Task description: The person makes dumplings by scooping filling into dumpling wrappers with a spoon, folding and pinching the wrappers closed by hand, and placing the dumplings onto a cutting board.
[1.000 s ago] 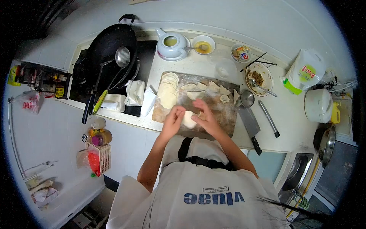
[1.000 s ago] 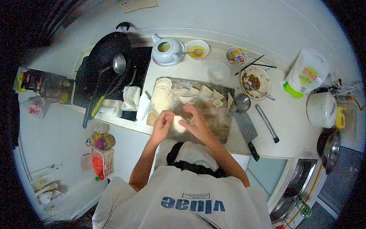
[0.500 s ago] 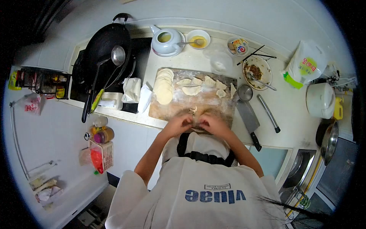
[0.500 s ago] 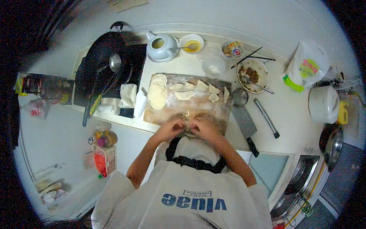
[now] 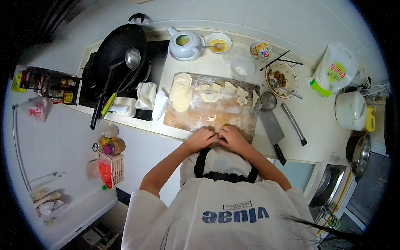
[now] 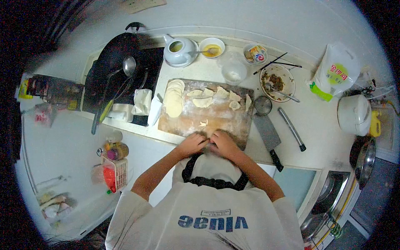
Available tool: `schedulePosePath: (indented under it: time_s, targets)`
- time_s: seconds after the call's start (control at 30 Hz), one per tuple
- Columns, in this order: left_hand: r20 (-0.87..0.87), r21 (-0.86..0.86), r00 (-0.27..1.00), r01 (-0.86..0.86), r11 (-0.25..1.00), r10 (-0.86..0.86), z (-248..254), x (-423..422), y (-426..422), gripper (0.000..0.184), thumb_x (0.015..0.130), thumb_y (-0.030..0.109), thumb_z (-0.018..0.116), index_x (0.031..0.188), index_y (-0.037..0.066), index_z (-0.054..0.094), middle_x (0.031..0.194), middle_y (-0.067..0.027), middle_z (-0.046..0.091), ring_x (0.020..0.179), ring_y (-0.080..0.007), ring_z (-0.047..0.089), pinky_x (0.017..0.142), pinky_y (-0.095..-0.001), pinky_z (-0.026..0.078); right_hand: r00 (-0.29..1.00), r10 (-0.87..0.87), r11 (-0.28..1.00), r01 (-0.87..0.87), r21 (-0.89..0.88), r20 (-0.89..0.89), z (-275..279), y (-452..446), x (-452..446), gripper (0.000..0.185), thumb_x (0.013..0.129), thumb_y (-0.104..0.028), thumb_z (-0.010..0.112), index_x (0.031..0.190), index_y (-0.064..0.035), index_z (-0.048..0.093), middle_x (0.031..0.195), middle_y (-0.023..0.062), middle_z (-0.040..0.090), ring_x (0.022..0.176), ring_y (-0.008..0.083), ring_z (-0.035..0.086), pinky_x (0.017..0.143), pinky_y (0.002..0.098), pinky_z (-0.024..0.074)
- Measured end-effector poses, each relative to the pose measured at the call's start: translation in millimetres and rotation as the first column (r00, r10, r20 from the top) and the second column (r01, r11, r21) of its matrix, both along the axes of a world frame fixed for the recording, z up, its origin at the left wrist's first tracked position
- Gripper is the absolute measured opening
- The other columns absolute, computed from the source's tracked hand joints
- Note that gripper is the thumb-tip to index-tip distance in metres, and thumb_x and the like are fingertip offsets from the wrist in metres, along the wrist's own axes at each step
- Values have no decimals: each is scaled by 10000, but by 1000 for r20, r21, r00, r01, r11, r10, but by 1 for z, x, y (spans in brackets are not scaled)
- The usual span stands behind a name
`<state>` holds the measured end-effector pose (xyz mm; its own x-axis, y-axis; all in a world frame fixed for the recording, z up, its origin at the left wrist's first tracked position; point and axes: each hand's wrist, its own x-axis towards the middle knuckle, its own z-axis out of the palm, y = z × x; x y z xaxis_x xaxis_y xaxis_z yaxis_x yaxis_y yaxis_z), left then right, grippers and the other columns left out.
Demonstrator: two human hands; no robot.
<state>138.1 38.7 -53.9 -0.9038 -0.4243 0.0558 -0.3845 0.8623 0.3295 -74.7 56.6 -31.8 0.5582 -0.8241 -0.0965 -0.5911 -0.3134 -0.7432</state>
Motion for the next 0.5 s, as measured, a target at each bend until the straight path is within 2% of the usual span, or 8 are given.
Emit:
schedulePosePath:
  time_s: [0.1, 0.2, 0.23, 0.33, 0.37, 0.5]
  targets:
    - [-28, -53, 999, 30, 998, -32, 3, 5, 3, 419, 759, 158, 506, 1175, 114, 486, 1077, -100, 482, 1007, -249, 473, 864, -370, 387, 993, -74, 995, 79, -56, 91, 3, 9, -4, 160, 722, -126, 633, 793, -32, 525, 828, 127, 499, 808, 308, 512, 712, 390, 410]
    - [20, -123, 995, 95, 988, -93, -1, 9, 8, 426, 761, 138, 501, 1187, 157, 477, 1111, -102, 477, 1033, -253, 469, 876, -362, 390, 995, -74, 993, 80, -86, 71, 4, 21, -11, 182, 721, -141, 617, 836, -25, 537, 840, 138, 502, 822, 318, 512, 721, 405, 414]
    - [9, -147, 989, 147, 978, -147, 0, 9, 7, 407, 755, 136, 511, 1161, 125, 493, 1131, -104, 479, 1062, -255, 462, 898, -367, 392, 996, -72, 995, 75, -61, 58, 5, 23, -14, 174, 726, -140, 614, 832, -24, 540, 837, 137, 499, 824, 315, 510, 728, 403, 413]
    - [-17, -134, 993, 115, 984, -118, 3, 6, 5, 385, 744, 129, 522, 1127, 91, 507, 1133, -105, 485, 1090, -253, 451, 917, -372, 392, 997, -64, 998, 65, -18, 42, 4, 36, -24, 155, 741, -144, 606, 819, -23, 549, 827, 134, 492, 827, 306, 505, 742, 396, 410]
    - [-17, -200, 994, 102, 974, -108, 6, 5, 5, 311, 742, 139, 513, 1043, 64, 522, 1113, -89, 494, 1073, -227, 463, 923, -324, 380, 997, -59, 998, 60, -29, 52, -1, 40, -29, 152, 746, -148, 604, 814, -22, 551, 823, 134, 490, 825, 304, 504, 743, 394, 411]
    - [5, -266, 991, 130, 955, -134, -2, -1, 6, 284, 738, 135, 528, 1012, 61, 541, 1121, -93, 498, 1073, -235, 467, 938, -337, 376, 999, -37, 998, 38, -50, 36, -2, 59, -49, 156, 772, -167, 591, 809, -20, 553, 826, 135, 493, 802, 304, 511, 729, 398, 417]
